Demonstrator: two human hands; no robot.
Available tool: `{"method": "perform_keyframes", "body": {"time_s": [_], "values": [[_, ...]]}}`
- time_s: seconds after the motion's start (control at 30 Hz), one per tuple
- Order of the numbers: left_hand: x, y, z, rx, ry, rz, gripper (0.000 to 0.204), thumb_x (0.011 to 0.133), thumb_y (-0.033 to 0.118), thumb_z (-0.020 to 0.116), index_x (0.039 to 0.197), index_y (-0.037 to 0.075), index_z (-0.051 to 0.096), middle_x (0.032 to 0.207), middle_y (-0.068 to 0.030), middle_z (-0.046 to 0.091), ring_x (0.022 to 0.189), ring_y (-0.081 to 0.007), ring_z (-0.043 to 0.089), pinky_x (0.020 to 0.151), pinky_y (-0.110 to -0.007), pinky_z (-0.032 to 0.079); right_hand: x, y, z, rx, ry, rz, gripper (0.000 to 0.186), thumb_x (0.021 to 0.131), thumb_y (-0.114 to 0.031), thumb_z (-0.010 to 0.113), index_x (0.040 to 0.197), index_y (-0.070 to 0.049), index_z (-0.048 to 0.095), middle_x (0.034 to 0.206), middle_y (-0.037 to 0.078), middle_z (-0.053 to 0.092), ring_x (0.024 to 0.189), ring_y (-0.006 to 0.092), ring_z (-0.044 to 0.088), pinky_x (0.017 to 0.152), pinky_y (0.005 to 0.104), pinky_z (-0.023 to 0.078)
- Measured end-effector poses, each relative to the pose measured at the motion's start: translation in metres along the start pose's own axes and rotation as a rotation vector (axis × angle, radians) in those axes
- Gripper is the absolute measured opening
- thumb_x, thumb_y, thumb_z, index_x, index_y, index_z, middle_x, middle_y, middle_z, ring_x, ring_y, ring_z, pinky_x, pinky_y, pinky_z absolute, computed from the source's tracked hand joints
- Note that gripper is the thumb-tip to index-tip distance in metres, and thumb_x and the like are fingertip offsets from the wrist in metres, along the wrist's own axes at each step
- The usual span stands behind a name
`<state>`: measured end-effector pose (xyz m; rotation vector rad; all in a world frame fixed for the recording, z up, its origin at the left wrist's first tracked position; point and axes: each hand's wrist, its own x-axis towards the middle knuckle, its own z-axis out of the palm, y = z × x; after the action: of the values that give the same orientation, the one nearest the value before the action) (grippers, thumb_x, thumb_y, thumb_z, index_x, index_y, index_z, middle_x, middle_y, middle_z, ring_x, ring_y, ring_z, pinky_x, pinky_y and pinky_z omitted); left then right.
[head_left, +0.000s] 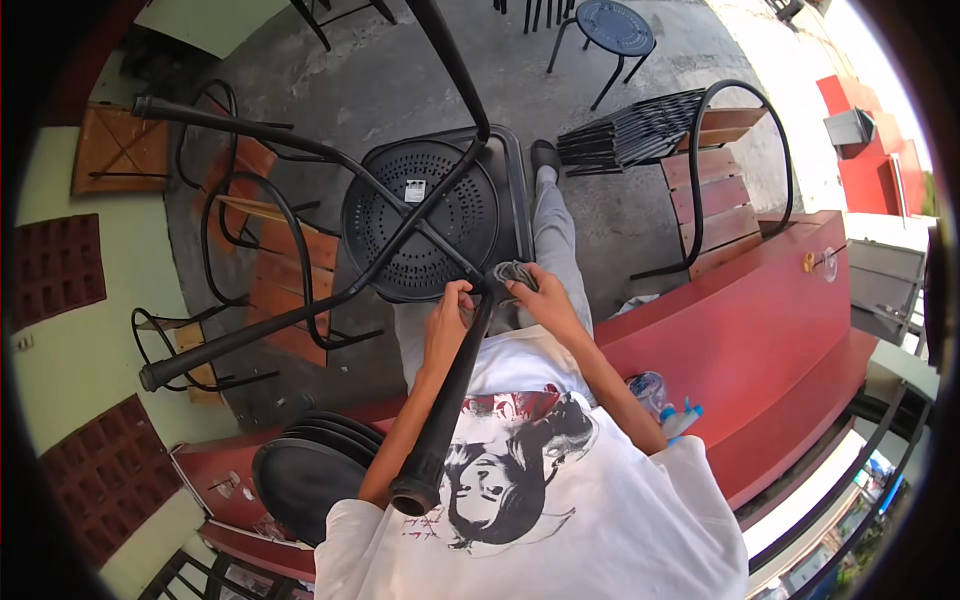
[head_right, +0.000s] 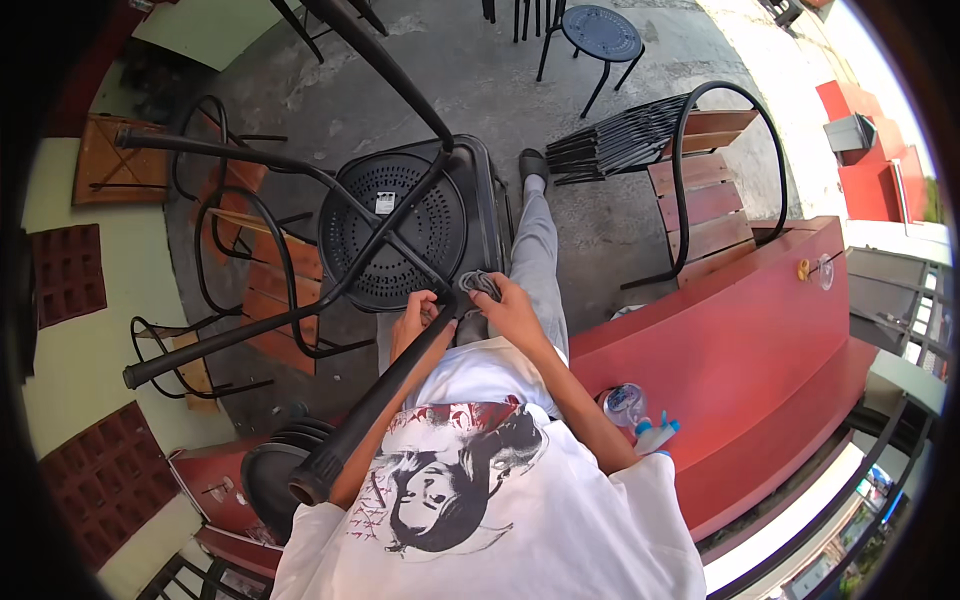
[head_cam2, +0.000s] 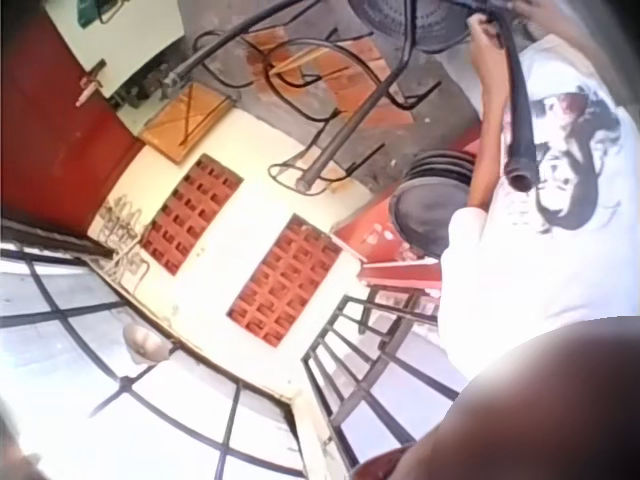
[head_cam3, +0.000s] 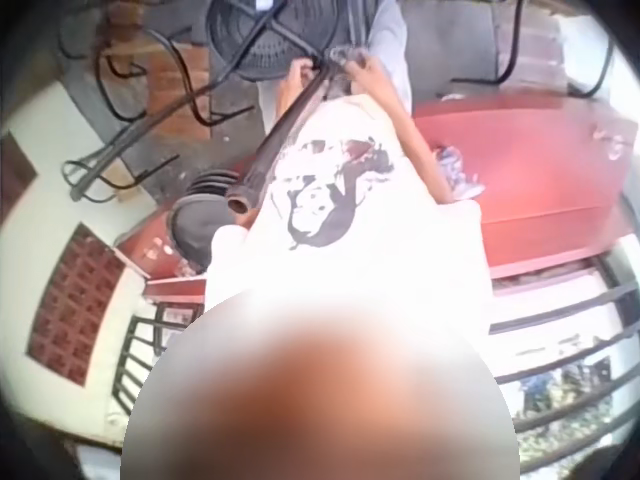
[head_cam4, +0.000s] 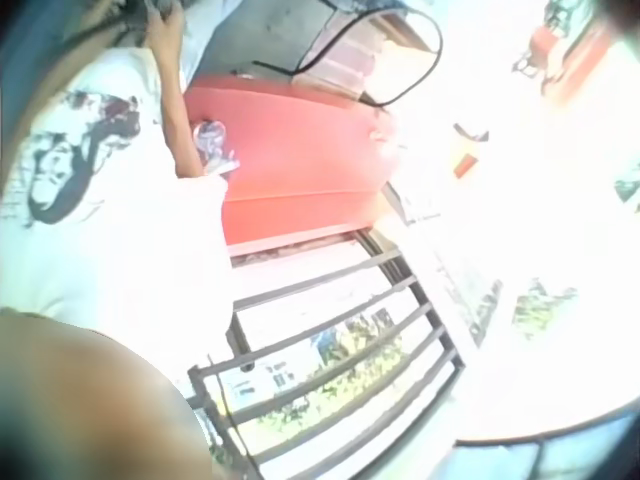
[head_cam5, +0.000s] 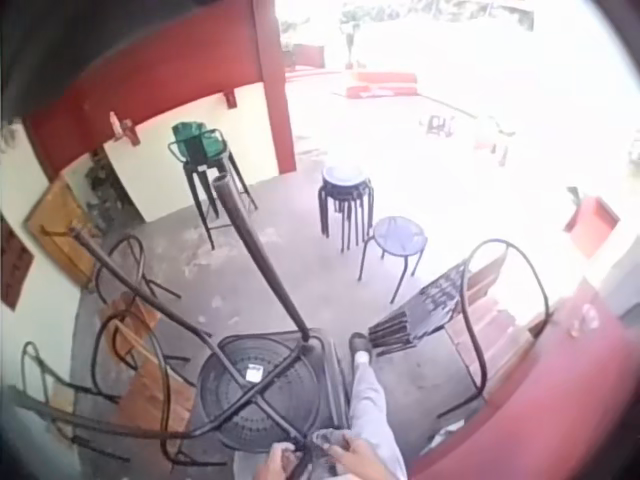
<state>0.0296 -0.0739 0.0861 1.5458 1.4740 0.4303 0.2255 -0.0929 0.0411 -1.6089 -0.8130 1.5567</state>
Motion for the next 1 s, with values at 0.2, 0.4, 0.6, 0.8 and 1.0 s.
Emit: {"method": "perform_keyframes", "body": {"time_s": [0.2,0.4,0.6,0.8,1.0], "values": [[0.005,-0.010,-0.005,0.131,0.070,0.065,0.048,0.087,0.010,0.078,0.128,0.003,0.053,0.103,-0.0133,0.064,0.085,-0.0318,0.067,0.076,-0.042,0.053,0.018,-0.007,0.015,-0.192,-0.035,-0.077,0.034,0.088,-0.010,0.070,0.118,0.005,0.067,0.097,0.012,0.074,0.085,0.0175,0.068,0.076,0.0356,0.054],[0.034,-0.002,-0.017,0.274,0.167,0.402,0.047,0.091,-0.002,0.067,0.137,0.004,0.061,0.132,-0.0146,0.068,0.116,-0.0416,0.067,0.097,-0.045,0.054,0.024,0.020,0.020,0.085,-0.114,0.076,0.030,0.091,-0.007,0.065,0.119,0.003,0.068,0.098,0.007,0.073,0.086,0.0155,0.069,0.075,0.0322,0.058],[0.056,-0.012,-0.018,0.140,0.122,0.227,0.022,0.092,0.008,0.071,0.113,0.003,0.076,0.130,-0.0107,0.072,0.110,-0.0349,0.072,0.092,-0.042,0.058,0.019,0.007,0.020,0.414,-0.174,0.195,0.026,0.094,-0.002,0.059,0.119,0.001,0.066,0.104,0.004,0.068,0.094,0.0130,0.067,0.081,0.0317,0.064],[0.063,-0.011,-0.018,0.183,0.187,0.307,0.021,0.088,0.006,0.075,0.108,0.002,0.077,0.118,-0.0112,0.077,0.089,-0.0303,0.075,0.077,-0.035,0.057,-0.005,-0.006,0.012,0.316,-0.159,0.186,0.026,0.092,-0.001,0.056,0.116,0.000,0.066,0.107,0.004,0.069,0.098,0.0129,0.068,0.079,0.0324,0.064],[0.064,-0.013,-0.022,0.251,0.145,0.302,0.019,0.086,0.008,0.077,0.105,0.005,0.077,0.119,-0.0073,0.076,0.078,-0.0300,0.072,0.071,-0.037,0.055,-0.059,-0.080,0.010,0.335,-0.239,0.123,0.023,0.090,0.001,0.059,0.112,0.001,0.067,0.100,0.005,0.070,0.087,0.0123,0.069,0.076,0.0309,0.064]]}}
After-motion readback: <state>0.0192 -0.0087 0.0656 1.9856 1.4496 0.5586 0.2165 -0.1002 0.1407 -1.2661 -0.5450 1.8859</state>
